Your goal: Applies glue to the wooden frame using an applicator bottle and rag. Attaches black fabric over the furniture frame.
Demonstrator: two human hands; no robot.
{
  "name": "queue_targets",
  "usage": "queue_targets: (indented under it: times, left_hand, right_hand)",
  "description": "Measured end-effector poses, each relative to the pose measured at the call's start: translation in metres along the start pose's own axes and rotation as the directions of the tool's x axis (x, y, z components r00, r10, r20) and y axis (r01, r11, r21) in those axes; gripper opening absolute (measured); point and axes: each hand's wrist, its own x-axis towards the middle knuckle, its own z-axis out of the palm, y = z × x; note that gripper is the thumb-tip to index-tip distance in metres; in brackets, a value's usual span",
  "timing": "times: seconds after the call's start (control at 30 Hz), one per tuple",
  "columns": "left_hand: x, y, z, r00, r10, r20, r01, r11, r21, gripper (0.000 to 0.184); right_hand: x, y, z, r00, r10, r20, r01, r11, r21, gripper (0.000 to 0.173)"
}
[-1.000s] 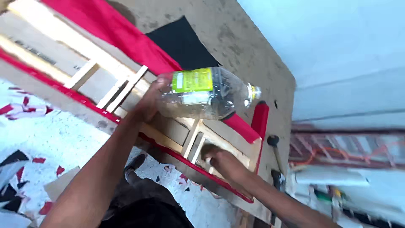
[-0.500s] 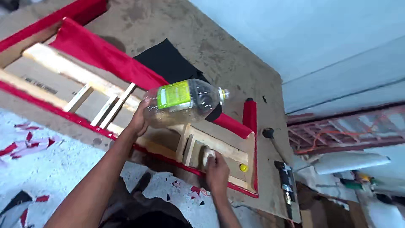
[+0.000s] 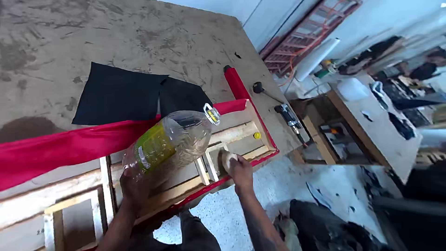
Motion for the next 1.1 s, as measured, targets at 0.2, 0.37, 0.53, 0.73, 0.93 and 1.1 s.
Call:
queue_targets:
  times: [0.2,0.37,0.53,0.73,0.93,1.1]
  left_hand:
    - [0.016,0.018,-0.006,0.996,-0.062,0.059,0.065,0.996,-0.057,0.101]
    - [0.033,0.029,-0.020,0.992,-0.061,0.114,0.066,0.997,-0.044,0.096]
    - [0.037,0.032,-0.022,0.995,-0.046,0.088,0.050,0.998,-0.049,0.089]
    - [0.046,0.024,-0.013,0.997,0.016,0.080,-0.001,0.983,-0.183,0.090]
    - [0.051,0.021,-0.016,0.998,0.045,0.050,-0.036,0.986,-0.163,0.078]
    - [0.047,0.010,-0.026,0.991,0.076,0.109,-0.047,0.968,-0.248,0.073]
  right_hand:
    - [-0.002,-0.015,0.079,0.973,0.153,-0.172,-0.139,0.986,0.091,0.025]
    - [0.025,-0.028,0.033,0.953,0.052,0.298,-0.016,0.993,-0.121,0.025]
    - [0.027,-0.013,0.044,0.931,-0.092,0.353,0.170,0.965,-0.198,0.023]
    - [0.029,-0.043,-0.018,0.694,-0.010,0.720,0.544,0.662,-0.515,0.025]
    - [0.026,-0.017,0.021,0.638,-0.374,0.672,0.768,0.368,-0.524,0.021]
    - [0.042,-0.059,0.000,0.575,-0.177,0.799,0.818,0.144,-0.557,0.022]
